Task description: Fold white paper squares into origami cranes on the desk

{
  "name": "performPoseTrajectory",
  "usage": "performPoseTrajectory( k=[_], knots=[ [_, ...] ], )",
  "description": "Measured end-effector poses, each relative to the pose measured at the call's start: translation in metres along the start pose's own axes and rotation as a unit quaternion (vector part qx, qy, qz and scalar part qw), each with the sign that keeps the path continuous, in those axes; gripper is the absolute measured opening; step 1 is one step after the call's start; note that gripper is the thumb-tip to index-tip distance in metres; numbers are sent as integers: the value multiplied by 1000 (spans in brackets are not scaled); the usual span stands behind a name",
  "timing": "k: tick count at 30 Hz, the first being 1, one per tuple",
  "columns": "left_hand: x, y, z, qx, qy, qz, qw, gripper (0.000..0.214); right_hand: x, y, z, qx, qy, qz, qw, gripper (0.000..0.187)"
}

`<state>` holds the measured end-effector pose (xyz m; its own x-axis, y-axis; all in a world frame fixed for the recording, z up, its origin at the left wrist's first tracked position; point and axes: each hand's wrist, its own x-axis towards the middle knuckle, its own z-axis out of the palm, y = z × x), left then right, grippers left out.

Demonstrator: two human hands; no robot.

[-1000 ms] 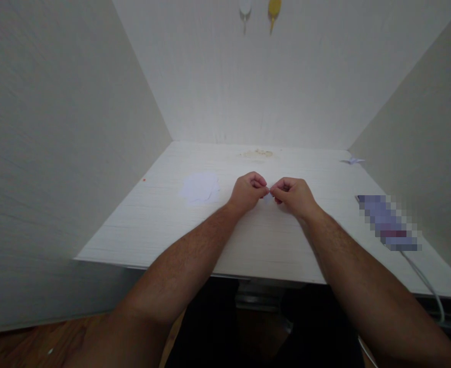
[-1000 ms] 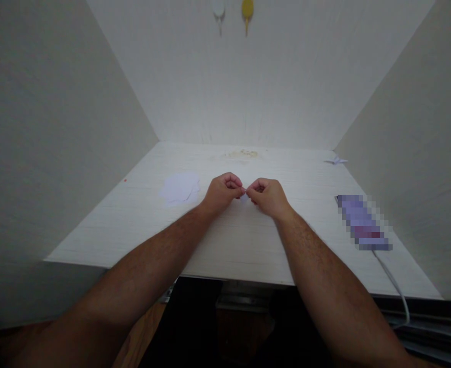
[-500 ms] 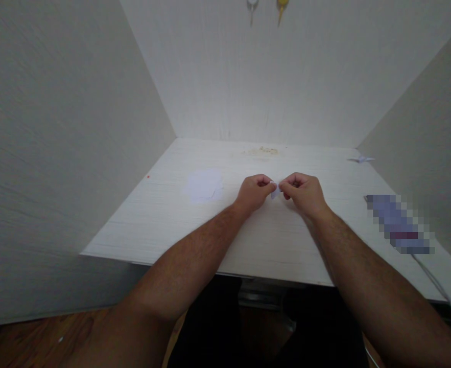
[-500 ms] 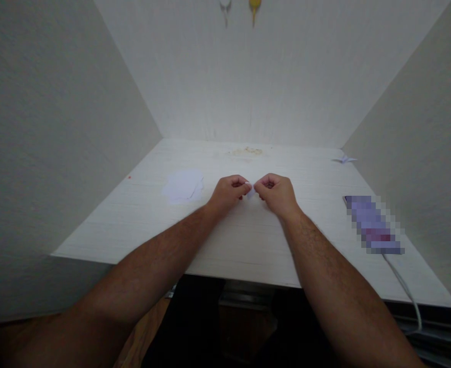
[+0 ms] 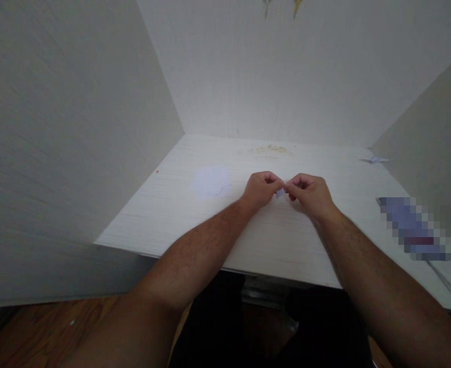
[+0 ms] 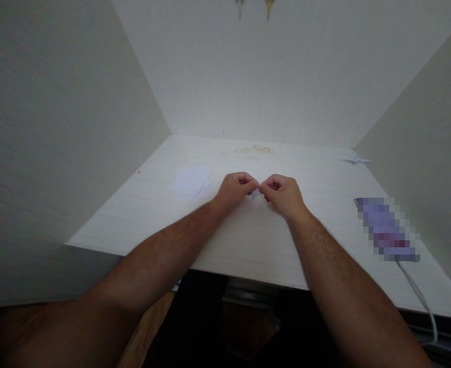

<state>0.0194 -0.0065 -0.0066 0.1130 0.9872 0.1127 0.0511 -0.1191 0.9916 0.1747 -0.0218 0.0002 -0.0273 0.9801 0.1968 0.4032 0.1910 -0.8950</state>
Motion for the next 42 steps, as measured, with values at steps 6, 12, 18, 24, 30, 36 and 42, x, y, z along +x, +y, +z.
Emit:
performPoseTrajectory(
  k=[6, 12, 18, 24, 30, 36, 42],
  knots=[
    [1, -2, 0, -5, -5, 11, 1000, 8, -1, -1, -1, 17, -5, -20, 1000, 18],
    [1, -2, 2, -33, -4, -12, 999, 8, 1, 3, 1, 45, 21, 3, 999, 20],
    [0, -2, 3, -121, -39, -29, 992, 11, 6, 6, 0, 126, 27, 20, 991, 20],
    [1, -1, 4, -82, 12, -26, 996, 11, 6, 7, 3, 75, 44, -40, 995, 33],
    [-1, 1, 4, -60, -4, -12, 998, 14, 7, 8, 3, 47, 69, -59, 995, 17],
    [-1, -1, 3, -41, -27, 10, 999, 14, 11, 8, 1, 104, 71, -9, 992, 14],
    [-1, -2, 1, -109, -46, -26, 993, 17, 13, 10, 2, 155, 60, -5, 986, 15]
  ],
)
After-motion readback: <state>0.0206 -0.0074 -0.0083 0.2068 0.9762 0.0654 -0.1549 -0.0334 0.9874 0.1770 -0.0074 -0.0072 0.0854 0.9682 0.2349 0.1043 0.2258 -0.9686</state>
